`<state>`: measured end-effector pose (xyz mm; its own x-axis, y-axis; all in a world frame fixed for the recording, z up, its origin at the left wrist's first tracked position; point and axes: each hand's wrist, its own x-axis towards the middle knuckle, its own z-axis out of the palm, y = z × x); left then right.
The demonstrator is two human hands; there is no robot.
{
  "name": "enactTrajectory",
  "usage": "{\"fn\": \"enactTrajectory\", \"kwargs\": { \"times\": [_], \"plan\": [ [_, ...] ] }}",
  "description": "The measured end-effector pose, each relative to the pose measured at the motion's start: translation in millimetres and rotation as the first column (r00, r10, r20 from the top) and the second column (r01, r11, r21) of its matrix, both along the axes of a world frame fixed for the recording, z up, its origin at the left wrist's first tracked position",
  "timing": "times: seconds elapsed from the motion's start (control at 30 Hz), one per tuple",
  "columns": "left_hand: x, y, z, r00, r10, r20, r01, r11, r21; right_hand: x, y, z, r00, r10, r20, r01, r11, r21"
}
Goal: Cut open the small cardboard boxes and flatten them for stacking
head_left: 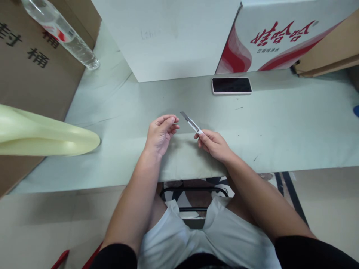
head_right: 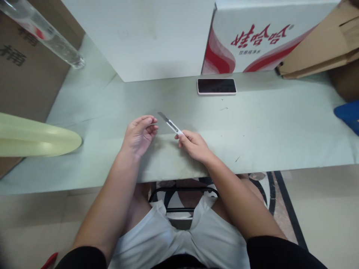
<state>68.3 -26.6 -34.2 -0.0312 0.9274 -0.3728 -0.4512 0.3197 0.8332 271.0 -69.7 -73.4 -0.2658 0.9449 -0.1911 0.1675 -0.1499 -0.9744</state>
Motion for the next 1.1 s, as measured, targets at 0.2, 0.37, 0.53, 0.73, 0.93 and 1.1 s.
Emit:
{"fn": "enactTrajectory", "kwargs": {
  "times": [0.2, 0.37, 0.53, 0.73, 0.93, 1.1],
  "plan": [
    [-1.1, -0.4, -2.0, 1.000, -0.014, 0.000, 0.014, 1.000, 0.024, 0.5, -0.5, -1.8, 1.000, -0.003, -0.010, 0.003, 1.000, -0.005],
    [-1.2, -0.4, -2.2, 1.000, -0.024, -0.011, 0.024, 0.999, 0.023, 0.1, -0.8, -0.3, 1.000, -0.002, -0.013, 0.002, 1.000, -0.006],
    [1.2, -0.9, -1.4, 0.999, -0.021, -0.026, 0.022, 0.999, 0.025, 0.2, 0.2, 0.1, 1.000, -0.003, -0.021, 0.003, 1.000, -0.007],
    [1.3, 0.2, -2.9, 0.999, -0.004, -0.032, 0.005, 0.999, 0.051, 0.2, 1.0, -1.3, 0.999, -0.002, -0.034, 0.002, 1.000, -0.006],
    [-1.8, 3.0, -2.1, 0.993, 0.104, -0.049, -0.100, 0.992, 0.076, 0.6, 0.7, -0.2, 0.999, -0.006, -0.041, 0.005, 1.000, -0.026],
    [-4.6, 3.0, -3.5, 0.989, 0.111, -0.101, -0.105, 0.993, 0.062, 0.5, 0.7, 1.4, 0.999, -0.013, -0.047, 0.011, 0.999, -0.039]
  ]
}}
